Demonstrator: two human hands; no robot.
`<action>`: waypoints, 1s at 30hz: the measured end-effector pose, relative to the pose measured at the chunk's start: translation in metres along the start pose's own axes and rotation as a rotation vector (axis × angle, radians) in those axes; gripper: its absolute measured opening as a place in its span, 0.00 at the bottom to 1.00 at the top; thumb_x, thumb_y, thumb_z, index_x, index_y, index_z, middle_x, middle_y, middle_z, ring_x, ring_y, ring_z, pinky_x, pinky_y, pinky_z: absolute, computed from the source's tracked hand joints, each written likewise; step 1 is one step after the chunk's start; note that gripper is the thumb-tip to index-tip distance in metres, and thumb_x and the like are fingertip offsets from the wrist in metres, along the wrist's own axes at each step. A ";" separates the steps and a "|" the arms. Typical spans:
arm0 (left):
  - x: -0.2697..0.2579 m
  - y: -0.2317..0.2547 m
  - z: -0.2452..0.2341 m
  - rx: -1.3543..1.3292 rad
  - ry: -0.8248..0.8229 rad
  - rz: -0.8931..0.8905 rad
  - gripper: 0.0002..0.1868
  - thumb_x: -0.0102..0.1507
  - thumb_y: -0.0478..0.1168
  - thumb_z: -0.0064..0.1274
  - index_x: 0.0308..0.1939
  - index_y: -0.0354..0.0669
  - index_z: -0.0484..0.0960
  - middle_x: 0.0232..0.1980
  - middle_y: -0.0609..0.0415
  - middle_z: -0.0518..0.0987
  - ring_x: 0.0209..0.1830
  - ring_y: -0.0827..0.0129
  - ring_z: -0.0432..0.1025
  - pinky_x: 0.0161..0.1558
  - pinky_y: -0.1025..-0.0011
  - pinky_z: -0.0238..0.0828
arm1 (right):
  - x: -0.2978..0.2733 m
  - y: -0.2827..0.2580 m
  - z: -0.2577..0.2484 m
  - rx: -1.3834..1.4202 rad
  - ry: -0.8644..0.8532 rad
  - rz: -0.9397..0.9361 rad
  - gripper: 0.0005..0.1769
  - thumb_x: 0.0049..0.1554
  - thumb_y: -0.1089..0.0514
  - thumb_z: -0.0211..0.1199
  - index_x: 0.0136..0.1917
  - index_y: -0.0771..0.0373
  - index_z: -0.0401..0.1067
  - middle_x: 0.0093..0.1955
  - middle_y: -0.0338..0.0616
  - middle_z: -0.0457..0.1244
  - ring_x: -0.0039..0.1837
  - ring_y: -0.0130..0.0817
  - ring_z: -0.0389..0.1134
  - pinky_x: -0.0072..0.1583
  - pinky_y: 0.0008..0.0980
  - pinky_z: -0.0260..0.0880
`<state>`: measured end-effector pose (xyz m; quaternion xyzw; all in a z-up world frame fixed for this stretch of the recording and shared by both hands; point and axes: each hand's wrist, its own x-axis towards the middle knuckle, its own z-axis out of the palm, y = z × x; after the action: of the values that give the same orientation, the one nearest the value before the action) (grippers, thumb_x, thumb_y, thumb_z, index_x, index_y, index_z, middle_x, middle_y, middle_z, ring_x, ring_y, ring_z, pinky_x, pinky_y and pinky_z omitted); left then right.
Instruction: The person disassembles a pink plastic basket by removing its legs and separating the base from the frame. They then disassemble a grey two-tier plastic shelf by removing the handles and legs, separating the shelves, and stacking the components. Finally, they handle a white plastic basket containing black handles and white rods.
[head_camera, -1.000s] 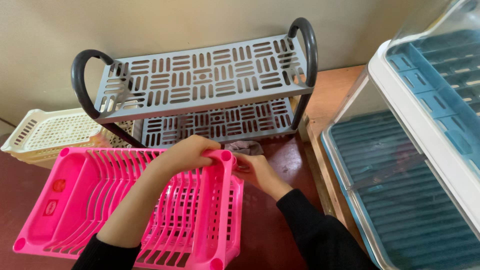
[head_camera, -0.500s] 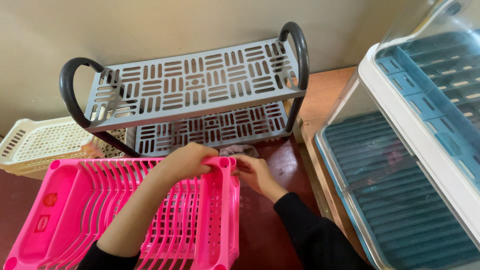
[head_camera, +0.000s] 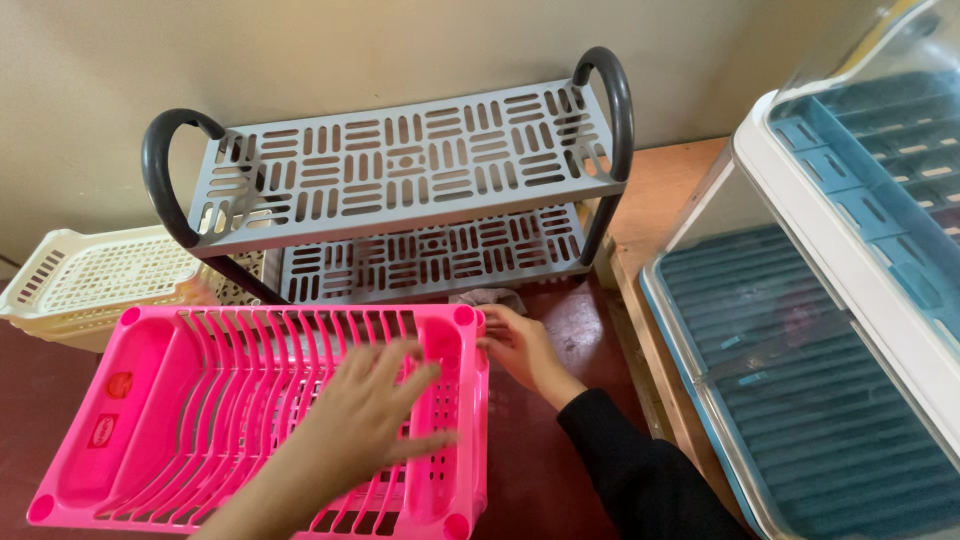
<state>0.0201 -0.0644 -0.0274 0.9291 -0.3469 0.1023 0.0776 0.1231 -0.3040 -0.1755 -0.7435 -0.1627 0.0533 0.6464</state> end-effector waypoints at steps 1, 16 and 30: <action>-0.020 0.010 0.005 -0.045 -0.116 0.005 0.39 0.60 0.72 0.55 0.54 0.40 0.76 0.54 0.43 0.72 0.52 0.47 0.69 0.56 0.48 0.64 | -0.001 -0.001 0.002 -0.037 0.043 0.018 0.24 0.55 0.65 0.69 0.64 0.63 0.71 0.54 0.42 0.71 0.56 0.28 0.73 0.58 0.29 0.77; -0.112 0.045 0.062 -0.087 -0.096 0.023 0.26 0.53 0.56 0.66 0.43 0.44 0.75 0.40 0.54 0.78 0.36 0.57 0.74 0.32 0.59 0.73 | -0.057 -0.036 -0.006 -0.427 -0.061 0.449 0.23 0.49 0.58 0.69 0.59 0.59 0.71 0.38 0.45 0.68 0.41 0.40 0.73 0.44 0.36 0.72; -0.114 0.043 0.058 0.247 0.258 0.210 0.18 0.61 0.55 0.56 0.36 0.46 0.71 0.25 0.58 0.71 0.22 0.68 0.72 0.21 0.70 0.69 | -0.203 -0.091 0.107 -0.187 0.121 0.218 0.14 0.50 0.61 0.72 0.49 0.69 0.78 0.38 0.45 0.72 0.41 0.23 0.69 0.46 0.31 0.72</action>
<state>-0.0852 -0.0375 -0.1082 0.8695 -0.4136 0.2699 -0.0041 -0.1147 -0.2556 -0.1297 -0.8156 -0.0459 0.0627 0.5734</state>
